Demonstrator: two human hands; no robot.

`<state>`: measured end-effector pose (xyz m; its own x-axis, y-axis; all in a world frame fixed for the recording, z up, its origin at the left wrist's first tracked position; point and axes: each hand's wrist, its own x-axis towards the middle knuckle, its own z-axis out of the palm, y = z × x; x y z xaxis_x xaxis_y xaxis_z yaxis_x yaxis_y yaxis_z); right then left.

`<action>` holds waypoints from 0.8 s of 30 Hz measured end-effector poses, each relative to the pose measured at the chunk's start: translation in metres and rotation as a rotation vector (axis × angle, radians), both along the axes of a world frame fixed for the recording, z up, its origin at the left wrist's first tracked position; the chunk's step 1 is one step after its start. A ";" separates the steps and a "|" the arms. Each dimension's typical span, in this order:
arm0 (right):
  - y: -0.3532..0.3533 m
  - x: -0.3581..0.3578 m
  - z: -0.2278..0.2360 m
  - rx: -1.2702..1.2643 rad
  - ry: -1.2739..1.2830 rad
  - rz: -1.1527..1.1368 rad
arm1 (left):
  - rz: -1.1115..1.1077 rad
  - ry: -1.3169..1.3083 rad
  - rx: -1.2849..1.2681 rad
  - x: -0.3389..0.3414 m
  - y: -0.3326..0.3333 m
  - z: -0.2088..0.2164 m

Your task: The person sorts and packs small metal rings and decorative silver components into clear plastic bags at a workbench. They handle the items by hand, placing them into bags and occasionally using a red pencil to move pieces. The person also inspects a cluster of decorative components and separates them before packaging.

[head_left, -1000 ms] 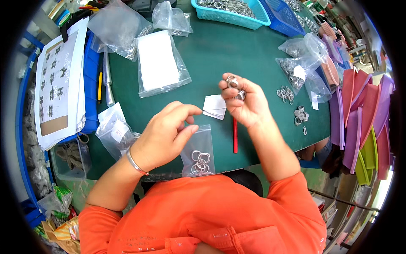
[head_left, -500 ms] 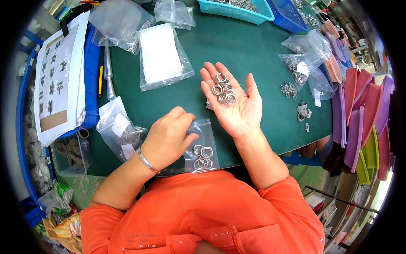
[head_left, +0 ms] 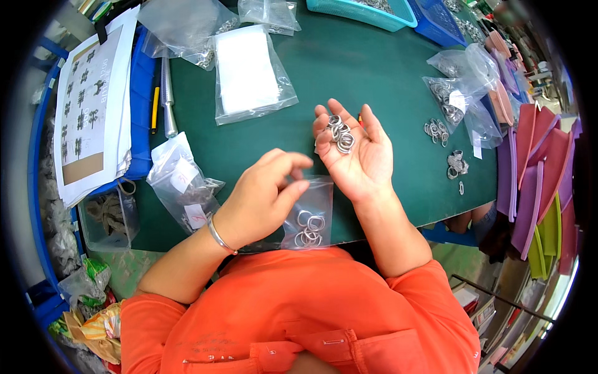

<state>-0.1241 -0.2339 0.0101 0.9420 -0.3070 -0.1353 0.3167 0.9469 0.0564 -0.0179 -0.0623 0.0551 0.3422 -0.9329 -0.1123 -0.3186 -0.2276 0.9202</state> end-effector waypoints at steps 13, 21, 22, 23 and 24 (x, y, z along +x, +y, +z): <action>0.038 0.013 0.039 -1.407 0.365 -0.131 | 0.446 1.717 -0.264 0.017 -0.005 -0.046; 0.012 -0.027 0.050 -2.491 0.500 0.462 | 0.350 0.985 -0.031 0.021 0.008 -0.023; 0.013 -0.027 0.054 -2.437 0.482 0.453 | 0.279 0.822 0.029 0.019 0.009 -0.021; 0.013 -0.027 0.055 -2.373 0.482 0.449 | 0.237 0.732 0.122 0.017 0.008 -0.014; 0.012 -0.026 0.055 -2.310 0.481 0.444 | 0.204 0.621 0.111 0.014 0.008 -0.015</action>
<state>-0.1500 -0.2217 0.0653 0.9851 -0.0894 -0.1472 -0.1693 -0.6587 -0.7331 -0.0038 -0.0542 0.0396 0.3513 -0.8280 -0.4370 0.3230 -0.3309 0.8867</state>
